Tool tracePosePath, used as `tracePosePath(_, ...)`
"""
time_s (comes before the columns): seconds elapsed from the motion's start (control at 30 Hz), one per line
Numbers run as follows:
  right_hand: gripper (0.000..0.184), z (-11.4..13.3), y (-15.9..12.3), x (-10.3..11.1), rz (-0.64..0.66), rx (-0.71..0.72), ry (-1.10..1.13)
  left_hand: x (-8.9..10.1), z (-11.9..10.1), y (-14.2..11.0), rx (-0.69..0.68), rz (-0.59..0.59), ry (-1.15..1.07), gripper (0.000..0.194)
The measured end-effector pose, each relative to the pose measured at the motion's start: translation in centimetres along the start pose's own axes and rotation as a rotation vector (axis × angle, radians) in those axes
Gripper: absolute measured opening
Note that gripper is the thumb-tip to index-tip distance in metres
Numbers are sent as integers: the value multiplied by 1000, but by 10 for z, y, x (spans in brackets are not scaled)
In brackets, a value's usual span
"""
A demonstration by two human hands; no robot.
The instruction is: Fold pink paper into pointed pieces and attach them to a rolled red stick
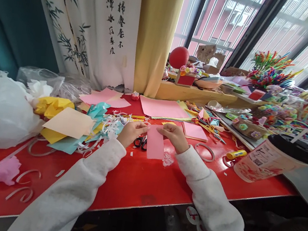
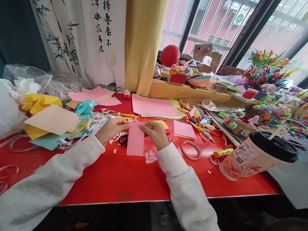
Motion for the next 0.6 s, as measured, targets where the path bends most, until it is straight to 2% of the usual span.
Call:
tracePosePath(0.1, 31, 1, -1, -6, 100, -30, -60, -3, 5, -1, 39, 17, -7, 29)
tracePosePath(0.2, 39, 6, -4, -14, 136, 54, -210, -10, 5, -4, 36, 67, 38, 26)
tracePosePath(0.37, 33, 0, -4, -20, 39, 104, -255, -23, 5, -9, 61, 146, 102, 25)
tracePosePath(0.47, 31, -3, -3, -21, 8, 125, -303, -27, 3, -11, 64, 155, 107, 28)
tracePosePath(0.53, 28, -3, -1, -17, -20, 142, -406, -28, 4, -13, 78, 146, 102, 27)
tracePosePath(0.6, 24, -1, 3, 0, -111, 151, -491, -31, 7, -17, 131, 159, 57, 26)
Point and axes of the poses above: each hand's wrist, its own y-axis towards the middle knuckle, its own x-axis out of the back of the hand, z = x × y, the point moved 7 cm from there along y, towards the middle knuckle, and after that the axes turned 8 degrees about -x, right-handed, at the moved point
